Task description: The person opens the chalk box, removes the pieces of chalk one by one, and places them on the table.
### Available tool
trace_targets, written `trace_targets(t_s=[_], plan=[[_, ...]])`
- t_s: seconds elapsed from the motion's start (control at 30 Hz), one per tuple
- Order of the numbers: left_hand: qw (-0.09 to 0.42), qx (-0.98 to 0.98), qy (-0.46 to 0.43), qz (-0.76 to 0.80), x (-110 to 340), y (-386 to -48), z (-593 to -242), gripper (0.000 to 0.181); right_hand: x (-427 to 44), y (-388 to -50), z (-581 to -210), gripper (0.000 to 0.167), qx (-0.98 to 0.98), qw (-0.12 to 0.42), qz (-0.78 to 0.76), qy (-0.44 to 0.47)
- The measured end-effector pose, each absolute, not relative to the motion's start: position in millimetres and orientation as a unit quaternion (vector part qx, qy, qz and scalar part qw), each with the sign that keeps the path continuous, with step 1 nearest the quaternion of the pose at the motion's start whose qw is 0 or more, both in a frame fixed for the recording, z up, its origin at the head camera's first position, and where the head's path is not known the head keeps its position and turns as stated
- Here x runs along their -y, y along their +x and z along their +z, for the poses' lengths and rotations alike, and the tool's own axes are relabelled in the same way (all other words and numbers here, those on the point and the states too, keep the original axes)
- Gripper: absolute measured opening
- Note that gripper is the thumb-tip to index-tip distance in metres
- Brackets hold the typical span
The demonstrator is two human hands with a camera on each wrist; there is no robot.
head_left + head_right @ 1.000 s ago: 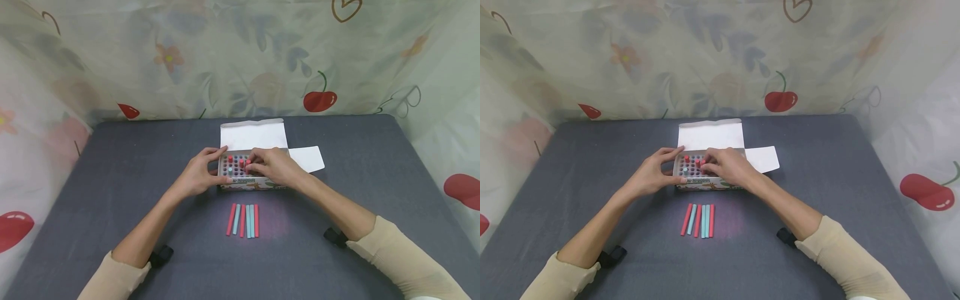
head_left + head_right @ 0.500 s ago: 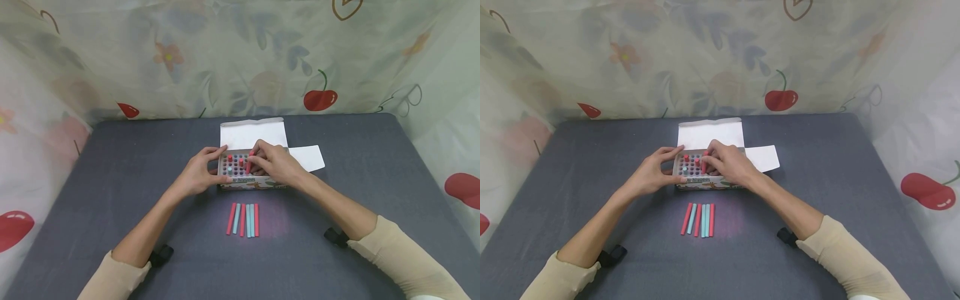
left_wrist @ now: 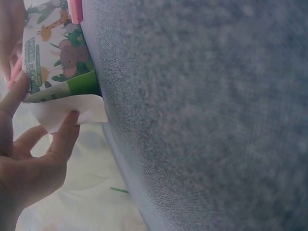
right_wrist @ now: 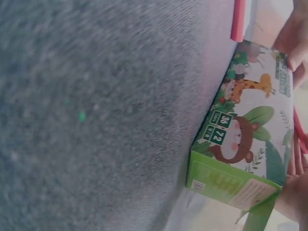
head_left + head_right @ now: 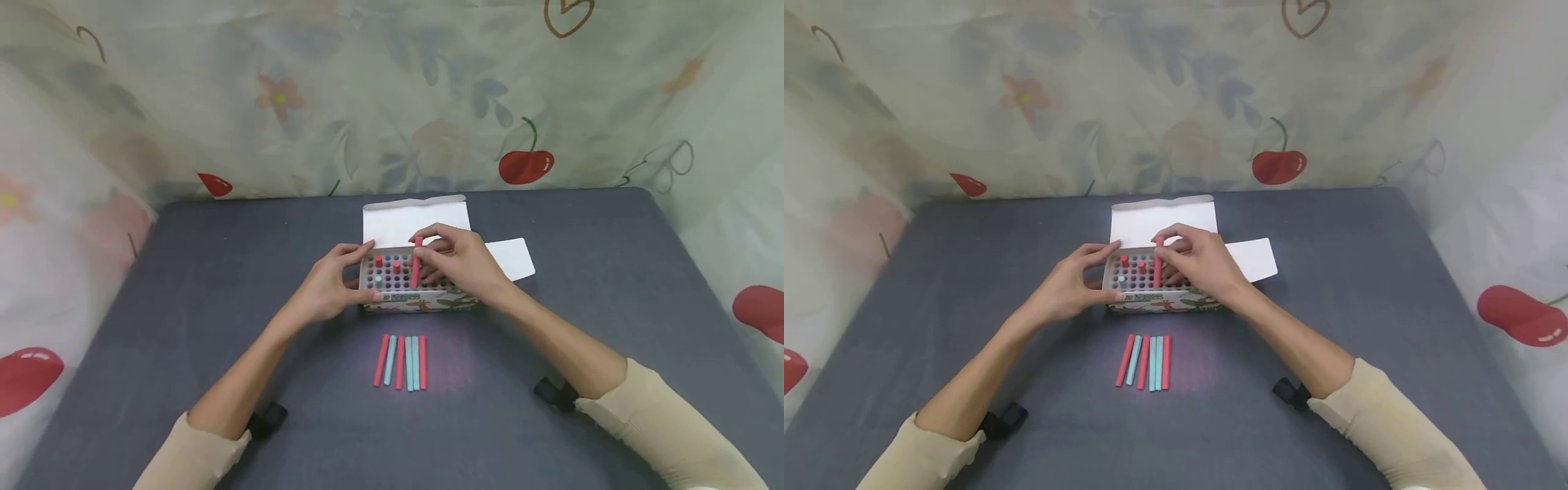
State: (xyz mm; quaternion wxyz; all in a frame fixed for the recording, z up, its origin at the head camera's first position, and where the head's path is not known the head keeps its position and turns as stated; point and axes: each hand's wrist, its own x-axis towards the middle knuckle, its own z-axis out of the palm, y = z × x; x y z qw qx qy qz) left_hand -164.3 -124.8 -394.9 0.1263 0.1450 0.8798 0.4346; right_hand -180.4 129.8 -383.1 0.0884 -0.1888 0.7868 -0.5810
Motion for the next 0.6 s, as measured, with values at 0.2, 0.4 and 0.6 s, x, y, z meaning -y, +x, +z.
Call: trace_targets(t_s=[0.2, 0.4, 0.6], plan=[[0.124, -0.884, 0.142, 0.428, 124.6, -164.0, -395.5, 0.09, -135.2, -175.5, -373.5, 0.04, -0.771, 0.094, -0.609, -0.159], [0.126, -0.885, 0.137, 0.427, 124.7, -164.4, -396.1, 0.09, -142.3, -167.7, -370.6, 0.047, -0.772, 0.107, -0.61, -0.142], [0.128, -0.886, 0.137, 0.425, 124.2, -163.8, -395.9, 0.09, -149.4, -158.0, -372.5, 0.046, -0.78, 0.114, -0.601, -0.134]])
